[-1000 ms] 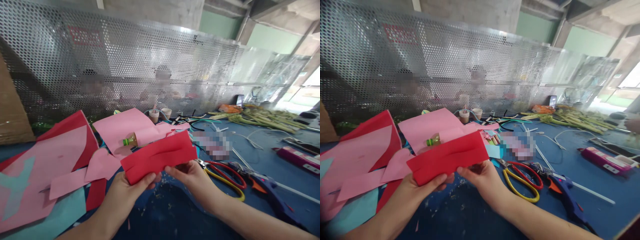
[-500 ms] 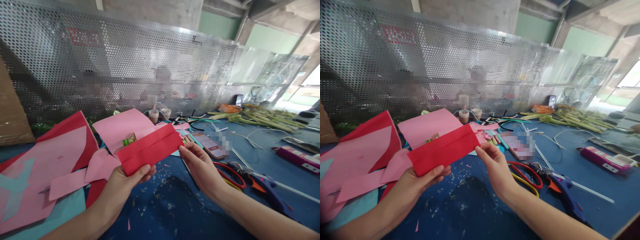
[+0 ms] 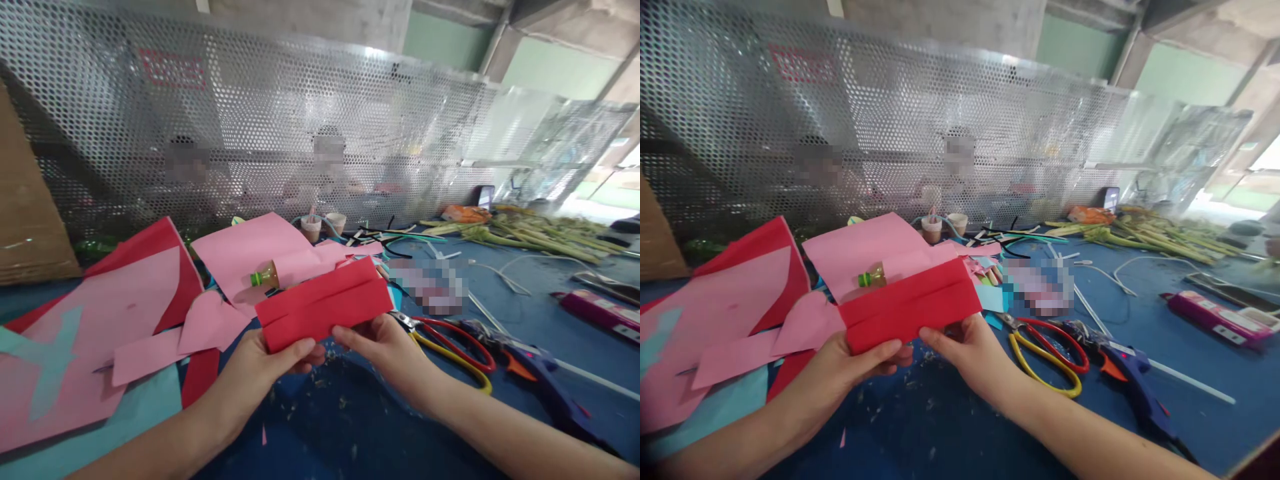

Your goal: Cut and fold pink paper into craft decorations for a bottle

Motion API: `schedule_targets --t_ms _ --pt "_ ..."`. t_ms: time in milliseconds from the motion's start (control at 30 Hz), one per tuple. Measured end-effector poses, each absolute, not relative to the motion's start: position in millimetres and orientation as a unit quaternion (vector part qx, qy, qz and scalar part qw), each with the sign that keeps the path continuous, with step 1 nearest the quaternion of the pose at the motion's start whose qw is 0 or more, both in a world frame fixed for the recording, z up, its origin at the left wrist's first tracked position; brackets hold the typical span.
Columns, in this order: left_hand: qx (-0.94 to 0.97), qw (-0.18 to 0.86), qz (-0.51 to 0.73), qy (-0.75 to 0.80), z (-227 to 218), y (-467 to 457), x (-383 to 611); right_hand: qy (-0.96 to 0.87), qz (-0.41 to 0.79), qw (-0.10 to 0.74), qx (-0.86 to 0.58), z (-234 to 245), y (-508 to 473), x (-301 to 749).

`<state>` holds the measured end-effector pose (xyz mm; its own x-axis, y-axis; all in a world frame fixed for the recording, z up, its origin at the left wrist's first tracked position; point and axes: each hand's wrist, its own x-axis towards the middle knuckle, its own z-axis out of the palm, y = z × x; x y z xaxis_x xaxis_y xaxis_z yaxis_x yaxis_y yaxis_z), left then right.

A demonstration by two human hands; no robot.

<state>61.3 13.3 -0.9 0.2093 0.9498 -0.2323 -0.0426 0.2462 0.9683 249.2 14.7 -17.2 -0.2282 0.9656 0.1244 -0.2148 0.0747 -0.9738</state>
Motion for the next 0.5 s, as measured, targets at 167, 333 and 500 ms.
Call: schedule_targets --t_ms 167,333,500 --pt "0.466 0.619 0.395 0.494 1.5 20.0 57.6 -0.492 0.552 0.546 -0.393 -14.8 19.7 255.9" --pt "0.466 0.626 0.392 0.487 2.8 18.8 55.2 -0.445 0.549 0.580 -0.405 -9.8 19.8 253.1" --pt "0.436 0.610 0.442 0.493 2.7 27.8 48.4 -0.381 0.513 0.650 -0.411 -11.0 34.5 269.8"
